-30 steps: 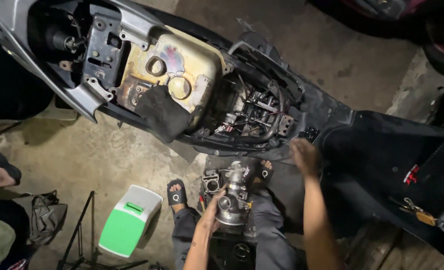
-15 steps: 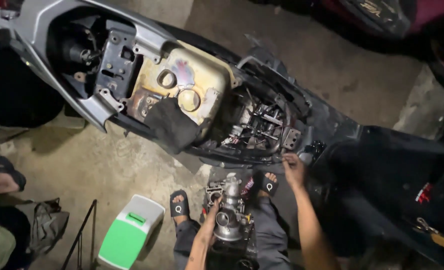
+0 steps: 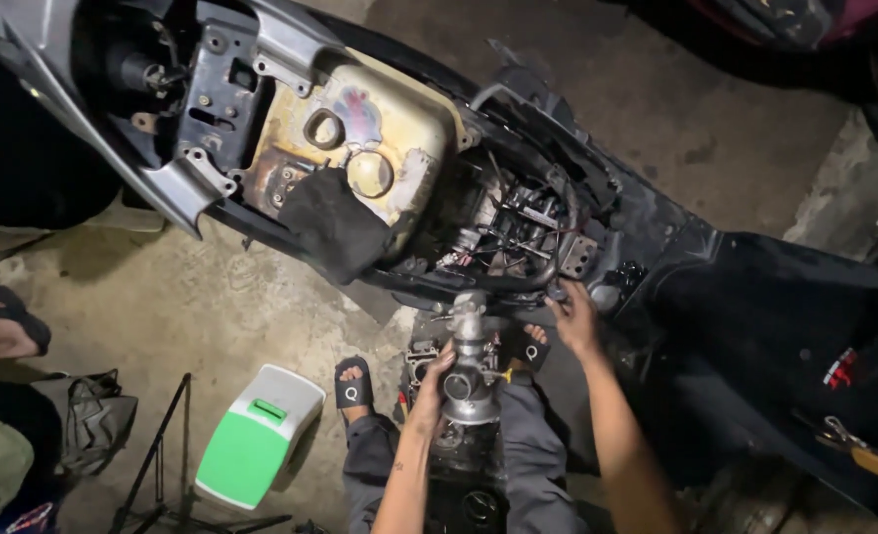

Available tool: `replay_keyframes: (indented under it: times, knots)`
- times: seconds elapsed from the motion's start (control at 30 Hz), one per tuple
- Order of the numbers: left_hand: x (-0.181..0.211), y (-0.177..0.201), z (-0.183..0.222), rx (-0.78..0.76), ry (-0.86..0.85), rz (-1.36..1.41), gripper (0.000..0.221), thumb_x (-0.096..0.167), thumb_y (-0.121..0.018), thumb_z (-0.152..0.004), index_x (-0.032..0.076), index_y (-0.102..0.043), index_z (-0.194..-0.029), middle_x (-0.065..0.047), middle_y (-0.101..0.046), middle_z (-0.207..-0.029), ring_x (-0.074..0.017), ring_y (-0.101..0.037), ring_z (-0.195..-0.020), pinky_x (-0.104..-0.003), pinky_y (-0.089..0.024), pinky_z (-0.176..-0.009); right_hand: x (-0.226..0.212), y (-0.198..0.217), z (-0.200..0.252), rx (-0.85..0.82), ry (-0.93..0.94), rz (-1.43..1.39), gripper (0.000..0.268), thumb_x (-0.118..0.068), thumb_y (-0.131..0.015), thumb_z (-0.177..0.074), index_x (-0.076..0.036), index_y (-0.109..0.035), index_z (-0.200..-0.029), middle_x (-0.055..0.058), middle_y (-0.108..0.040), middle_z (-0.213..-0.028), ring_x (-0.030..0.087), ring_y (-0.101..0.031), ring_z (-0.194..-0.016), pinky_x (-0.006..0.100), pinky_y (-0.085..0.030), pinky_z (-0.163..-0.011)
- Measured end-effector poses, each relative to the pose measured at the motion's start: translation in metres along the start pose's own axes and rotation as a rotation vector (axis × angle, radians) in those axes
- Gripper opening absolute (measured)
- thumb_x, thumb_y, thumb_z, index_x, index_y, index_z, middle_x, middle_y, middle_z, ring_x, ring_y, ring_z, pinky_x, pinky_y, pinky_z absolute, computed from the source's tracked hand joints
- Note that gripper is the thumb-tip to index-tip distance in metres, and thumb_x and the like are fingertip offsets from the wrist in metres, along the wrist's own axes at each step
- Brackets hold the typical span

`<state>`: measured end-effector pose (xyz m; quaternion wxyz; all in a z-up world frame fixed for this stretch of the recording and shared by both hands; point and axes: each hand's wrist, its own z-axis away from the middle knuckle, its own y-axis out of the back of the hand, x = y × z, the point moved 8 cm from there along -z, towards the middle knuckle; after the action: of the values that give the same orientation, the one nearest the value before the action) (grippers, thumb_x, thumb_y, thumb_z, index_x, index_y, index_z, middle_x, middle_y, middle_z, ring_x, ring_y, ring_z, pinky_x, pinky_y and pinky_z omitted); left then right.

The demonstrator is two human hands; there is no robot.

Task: Disassembling and reassembling the throttle body and fuel system components of a motorcycle engine.

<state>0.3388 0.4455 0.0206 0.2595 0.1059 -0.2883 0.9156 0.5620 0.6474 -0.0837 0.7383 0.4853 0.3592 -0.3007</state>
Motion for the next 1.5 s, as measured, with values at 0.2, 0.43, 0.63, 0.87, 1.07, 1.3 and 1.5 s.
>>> replay_keyframes:
  times: [0.2, 0.43, 0.63, 0.87, 1.07, 1.3, 1.5]
  knots:
    - [0.005, -0.018, -0.006, -0.082, -0.06, -0.009, 0.076, 0.045, -0.065, -0.086, 0.026, -0.046, -0.157, -0.029, -0.047, -0.153, -0.0474, -0.048, -0.137, -0.061, -0.04, -0.112, -0.001, 0.015, 0.01, -0.006, -0.079, -0.103, 0.045, -0.016, -0.074, -0.097, -0.002, -0.058, -0.136, 0.027, -0.058, -0.128, 0.045, -0.063, -0.116, 0.045, -0.059, -0.091]
    - [-0.006, -0.004, -0.013, -0.056, -0.065, -0.003, 0.077, 0.046, -0.064, -0.087, 0.026, -0.045, -0.158, -0.029, -0.048, -0.151, -0.0462, -0.05, -0.135, -0.059, -0.04, -0.113, -0.072, 0.06, 0.023, -0.033, -0.172, -0.019, 0.047, -0.032, -0.067, -0.102, -0.006, -0.057, -0.141, 0.023, -0.062, -0.137, 0.038, -0.056, -0.132, 0.052, -0.046, -0.112]
    - [0.013, -0.019, -0.032, -0.044, -0.098, -0.028, 0.078, 0.049, -0.065, -0.086, 0.026, -0.045, -0.158, -0.024, -0.049, -0.153, -0.0414, -0.051, -0.136, -0.055, -0.04, -0.113, -0.089, 0.076, 0.03, 0.046, -0.181, -0.053, 0.03, -0.03, -0.057, -0.107, -0.02, -0.065, -0.135, 0.007, -0.067, -0.136, 0.031, -0.058, -0.131, 0.049, -0.04, -0.114]
    - [0.045, -0.056, -0.062, -0.115, -0.142, -0.052, 0.083, 0.049, -0.067, -0.088, 0.022, -0.038, -0.161, -0.028, -0.042, -0.156, -0.0435, -0.048, -0.138, -0.057, -0.037, -0.116, -0.159, 0.072, 0.022, 0.114, -0.194, -0.304, 0.038, -0.044, -0.04, -0.111, -0.025, -0.068, -0.128, 0.003, -0.069, -0.132, 0.018, -0.065, -0.117, 0.036, -0.046, -0.108]
    - [0.053, -0.057, -0.084, -0.124, -0.181, 0.016, 0.077, 0.048, -0.064, -0.089, 0.023, -0.043, -0.159, -0.026, -0.045, -0.155, -0.0427, -0.049, -0.138, -0.056, -0.039, -0.115, -0.173, 0.058, 0.013, 0.133, -0.391, -1.033, 0.037, -0.042, -0.05, -0.109, -0.01, -0.063, -0.124, 0.005, -0.07, -0.113, 0.013, -0.067, -0.097, 0.023, -0.056, -0.089]
    - [0.109, -0.109, -0.041, -0.125, -0.335, -0.118, 0.073, 0.049, -0.065, -0.087, 0.019, -0.051, -0.152, -0.023, -0.055, -0.14, -0.0366, -0.052, -0.131, -0.052, -0.041, -0.112, -0.19, 0.06, 0.007, -0.102, -0.218, -1.474, 0.067, -0.026, -0.062, -0.095, -0.003, -0.042, -0.154, 0.004, -0.054, -0.106, 0.018, -0.054, -0.109, 0.036, -0.043, -0.107]
    - [0.126, -0.113, -0.04, -0.058, -0.553, -0.474, 0.067, 0.05, -0.071, -0.087, 0.013, -0.056, -0.142, -0.023, -0.056, -0.13, -0.037, -0.05, -0.129, -0.05, -0.038, -0.113, -0.184, 0.064, -0.001, -0.202, -0.131, -1.566, 0.091, -0.008, -0.076, -0.074, 0.002, -0.037, -0.156, 0.009, -0.052, -0.11, 0.026, -0.052, -0.112, 0.047, -0.044, -0.107]
